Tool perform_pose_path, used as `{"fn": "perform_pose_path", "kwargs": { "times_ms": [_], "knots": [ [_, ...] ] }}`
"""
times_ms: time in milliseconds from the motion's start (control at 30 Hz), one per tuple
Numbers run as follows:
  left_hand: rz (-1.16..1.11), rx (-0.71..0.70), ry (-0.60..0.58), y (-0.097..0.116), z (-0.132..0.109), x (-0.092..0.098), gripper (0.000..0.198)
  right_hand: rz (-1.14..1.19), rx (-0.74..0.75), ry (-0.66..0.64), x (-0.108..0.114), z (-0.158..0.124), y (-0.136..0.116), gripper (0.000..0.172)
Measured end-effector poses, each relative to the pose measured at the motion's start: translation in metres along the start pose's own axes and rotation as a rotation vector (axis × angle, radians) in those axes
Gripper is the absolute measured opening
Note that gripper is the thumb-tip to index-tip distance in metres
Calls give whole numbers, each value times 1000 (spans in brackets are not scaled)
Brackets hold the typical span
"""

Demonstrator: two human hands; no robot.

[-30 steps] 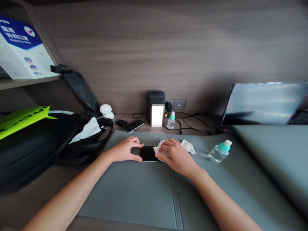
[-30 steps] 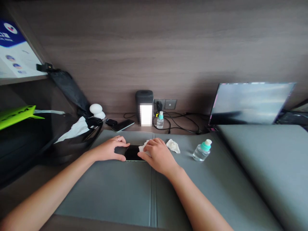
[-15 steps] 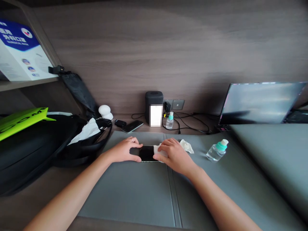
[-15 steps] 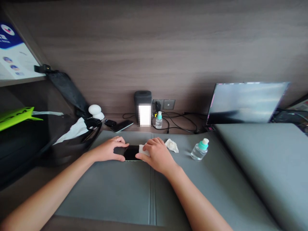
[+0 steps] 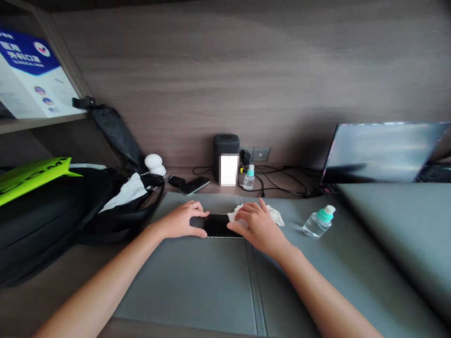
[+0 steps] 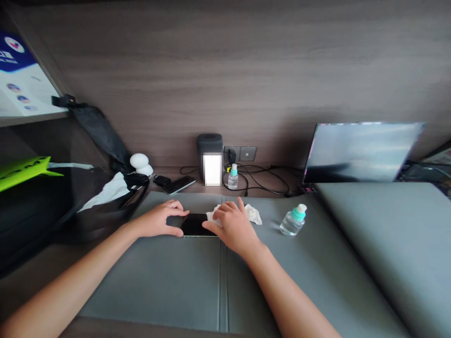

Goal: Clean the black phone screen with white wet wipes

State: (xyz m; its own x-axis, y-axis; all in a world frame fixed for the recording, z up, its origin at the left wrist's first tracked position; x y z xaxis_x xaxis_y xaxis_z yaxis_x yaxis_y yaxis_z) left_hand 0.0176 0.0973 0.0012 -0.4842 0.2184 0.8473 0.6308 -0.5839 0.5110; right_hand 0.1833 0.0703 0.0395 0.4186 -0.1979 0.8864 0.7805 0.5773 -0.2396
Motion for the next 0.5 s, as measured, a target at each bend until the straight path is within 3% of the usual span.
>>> {"fn": "perform_pose_path", "kwargs": {
  "times_ms": [500],
  "knots": [
    [6, -18, 5, 0, 0, 0, 57, 10, 0, 2, 1, 0, 1, 32]
  ]
}}
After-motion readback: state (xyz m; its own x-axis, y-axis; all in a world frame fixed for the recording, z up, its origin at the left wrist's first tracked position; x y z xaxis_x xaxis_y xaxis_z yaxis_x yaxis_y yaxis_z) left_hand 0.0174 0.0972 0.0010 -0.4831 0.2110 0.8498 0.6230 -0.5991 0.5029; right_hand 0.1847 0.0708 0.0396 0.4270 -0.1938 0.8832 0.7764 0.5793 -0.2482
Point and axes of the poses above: each hand's wrist, its own z-axis towards the middle knuckle, its own x-axis out of the back of the hand, y = z × x, the point moved 10 cm from there along z, towards the middle knuckle, and after that the axes turned 4 degrees about y, right-handed, at the moved point
